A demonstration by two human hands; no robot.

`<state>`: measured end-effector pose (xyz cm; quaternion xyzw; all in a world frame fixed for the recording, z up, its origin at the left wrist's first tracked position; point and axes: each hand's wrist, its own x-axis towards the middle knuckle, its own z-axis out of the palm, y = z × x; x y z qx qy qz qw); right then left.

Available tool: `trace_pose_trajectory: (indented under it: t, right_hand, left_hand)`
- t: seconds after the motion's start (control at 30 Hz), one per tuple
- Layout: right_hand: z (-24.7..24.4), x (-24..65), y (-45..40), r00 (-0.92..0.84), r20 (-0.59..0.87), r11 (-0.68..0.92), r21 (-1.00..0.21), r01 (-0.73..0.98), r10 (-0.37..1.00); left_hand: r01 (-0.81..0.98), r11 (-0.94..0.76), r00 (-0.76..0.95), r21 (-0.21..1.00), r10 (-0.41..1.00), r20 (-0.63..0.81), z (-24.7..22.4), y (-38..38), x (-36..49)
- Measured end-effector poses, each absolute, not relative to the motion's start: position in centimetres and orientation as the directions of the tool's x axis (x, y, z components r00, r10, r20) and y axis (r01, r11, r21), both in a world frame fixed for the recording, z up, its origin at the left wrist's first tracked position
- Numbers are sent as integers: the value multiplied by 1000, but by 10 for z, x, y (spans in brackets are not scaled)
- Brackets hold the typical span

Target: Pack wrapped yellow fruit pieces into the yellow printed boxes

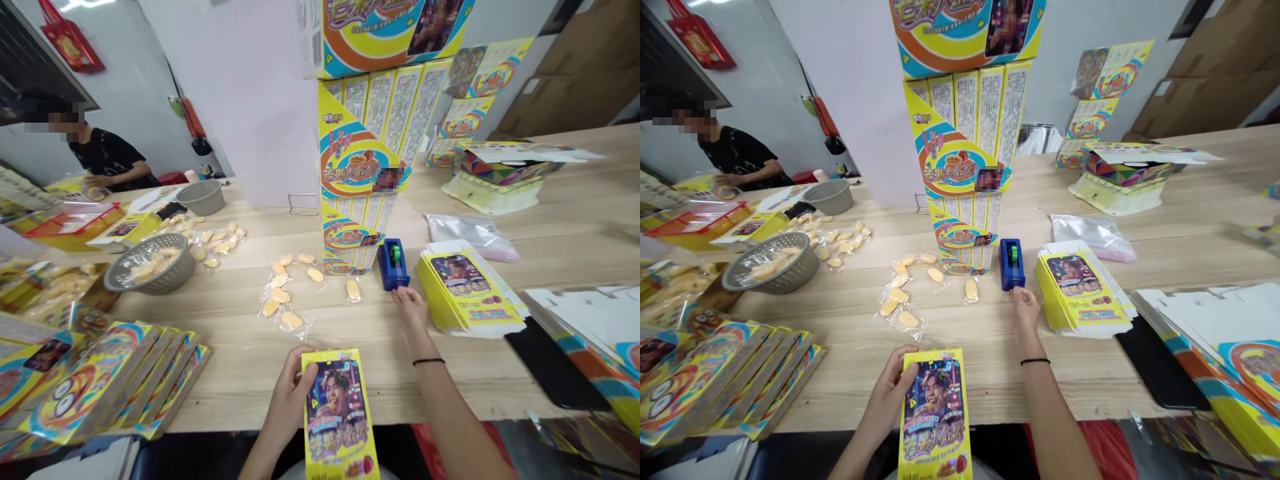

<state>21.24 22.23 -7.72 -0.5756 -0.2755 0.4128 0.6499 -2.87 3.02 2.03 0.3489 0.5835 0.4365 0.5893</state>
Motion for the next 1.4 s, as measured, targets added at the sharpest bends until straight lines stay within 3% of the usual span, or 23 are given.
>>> trace_pose_trajectory:
  t: [0.13,0.23,0.37,0.43,0.53,0.6,0.67,0.73,0.87,0.93,1.0,1.07,1.17,1.27,1.4]
  right_hand:
    - [-75,205,206,531,-99,-19,-988,-154,841]
    - [-51,202,170,364,-68,-43,-996,-77,929]
    - [15,192,122,-167,-85,-71,-994,86,982]
    - [51,183,111,-562,-74,85,-964,252,824]
    - [87,166,109,-804,-50,332,-894,301,593]
    - [93,157,110,-819,-43,408,-851,330,572]
    - [90,152,112,-799,-66,378,-856,353,598]
    - [83,151,113,-795,-142,216,-921,324,589]
    - [75,159,110,-902,-255,-245,-954,174,349]
    - [77,167,108,-911,-232,-308,-943,125,342]
    - [80,174,108,-841,-224,-221,-967,128,493]
    - [75,178,109,-738,-183,-36,-977,212,650]
    - [45,175,104,-688,-81,291,-866,407,721]
    - [-1,167,87,-717,-129,476,-666,574,685]
    - [-37,160,63,-669,-215,481,-544,688,712]
  left_hand:
    - [-84,338,-42,937,939,-343,23,37,-30]
    - [19,263,-39,965,964,-262,33,44,-39]
    - [209,174,153,962,966,-208,54,55,-56]
    - [272,94,271,958,948,-169,64,59,-59]
    - [305,2,384,952,915,-125,78,59,-54]
    - [304,-7,396,953,911,-120,85,56,-49]
    - [308,6,360,951,925,-122,89,52,-45]
    - [311,27,313,950,941,-130,92,46,-42]
    - [287,5,322,958,941,-101,101,34,-34]
    - [289,-92,374,953,927,-24,105,28,-27]
    - [328,-218,440,919,896,55,103,21,-20]
    - [384,-321,523,866,849,82,92,14,-15]
    - [413,-411,604,813,791,93,57,2,-14]
    - [419,-317,533,851,844,52,20,-5,-25]
    - [469,-73,226,880,973,-39,-2,17,-58]
